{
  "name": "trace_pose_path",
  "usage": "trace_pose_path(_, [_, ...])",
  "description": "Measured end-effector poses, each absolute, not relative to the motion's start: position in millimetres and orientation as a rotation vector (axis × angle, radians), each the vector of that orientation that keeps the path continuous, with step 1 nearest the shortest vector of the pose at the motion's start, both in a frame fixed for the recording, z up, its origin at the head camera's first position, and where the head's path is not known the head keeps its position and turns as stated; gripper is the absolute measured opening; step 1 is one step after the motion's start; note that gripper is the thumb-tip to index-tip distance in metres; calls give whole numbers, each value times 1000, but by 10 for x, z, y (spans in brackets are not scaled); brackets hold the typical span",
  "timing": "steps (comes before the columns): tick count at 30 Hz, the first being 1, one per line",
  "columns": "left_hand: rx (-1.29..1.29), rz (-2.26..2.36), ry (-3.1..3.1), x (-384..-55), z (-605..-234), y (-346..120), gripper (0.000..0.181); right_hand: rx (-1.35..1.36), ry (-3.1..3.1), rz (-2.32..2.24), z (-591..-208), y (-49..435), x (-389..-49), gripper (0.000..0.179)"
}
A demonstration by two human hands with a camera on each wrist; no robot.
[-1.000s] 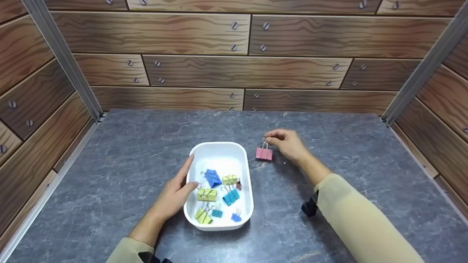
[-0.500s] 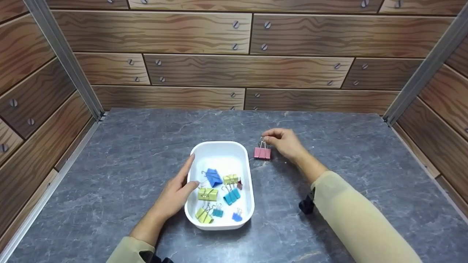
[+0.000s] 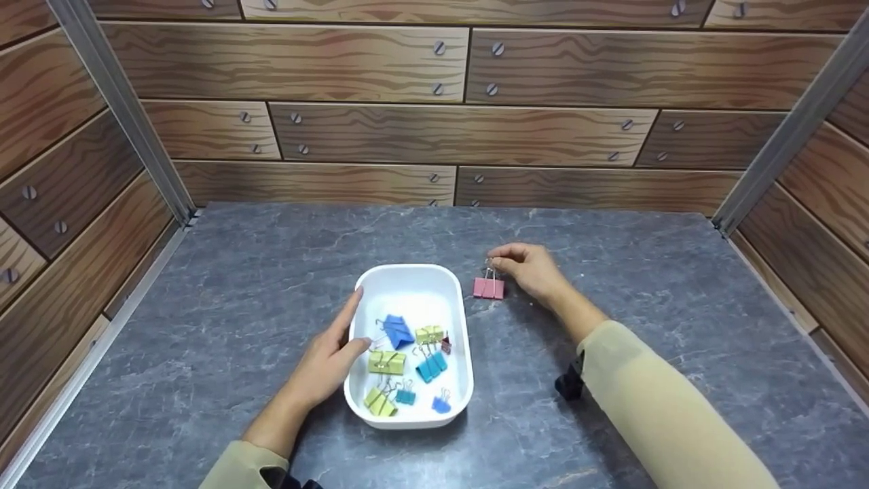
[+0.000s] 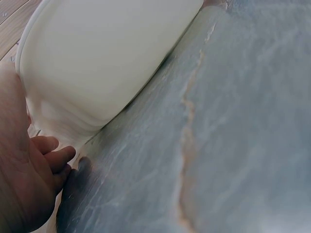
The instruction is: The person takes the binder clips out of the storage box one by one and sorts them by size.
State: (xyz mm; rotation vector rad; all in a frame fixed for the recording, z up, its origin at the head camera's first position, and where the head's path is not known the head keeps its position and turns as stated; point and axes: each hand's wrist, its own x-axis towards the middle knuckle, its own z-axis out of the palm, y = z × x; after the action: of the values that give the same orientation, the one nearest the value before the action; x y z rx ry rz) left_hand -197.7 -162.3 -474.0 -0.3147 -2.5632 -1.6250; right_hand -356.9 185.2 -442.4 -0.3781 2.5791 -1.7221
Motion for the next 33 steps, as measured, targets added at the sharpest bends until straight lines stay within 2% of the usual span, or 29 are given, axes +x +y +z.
trace_pose_path(11, [-326, -1618, -2556, -1976, -4741, -1623, 71, -364, 2524, -1772, -4384, 1895, -3550, 29])
trace_pose_path(20, [-325, -1616, -2569, -1974, -4732, -1618, 72, -504, 2562, -1870, -4094, 1869, -3494, 31])
trace_pose_path(33, [-278, -1604, -2599, -1968, -4712, -1609, 72, -860, 2410, -1735, -3542, 1243, -2968, 25])
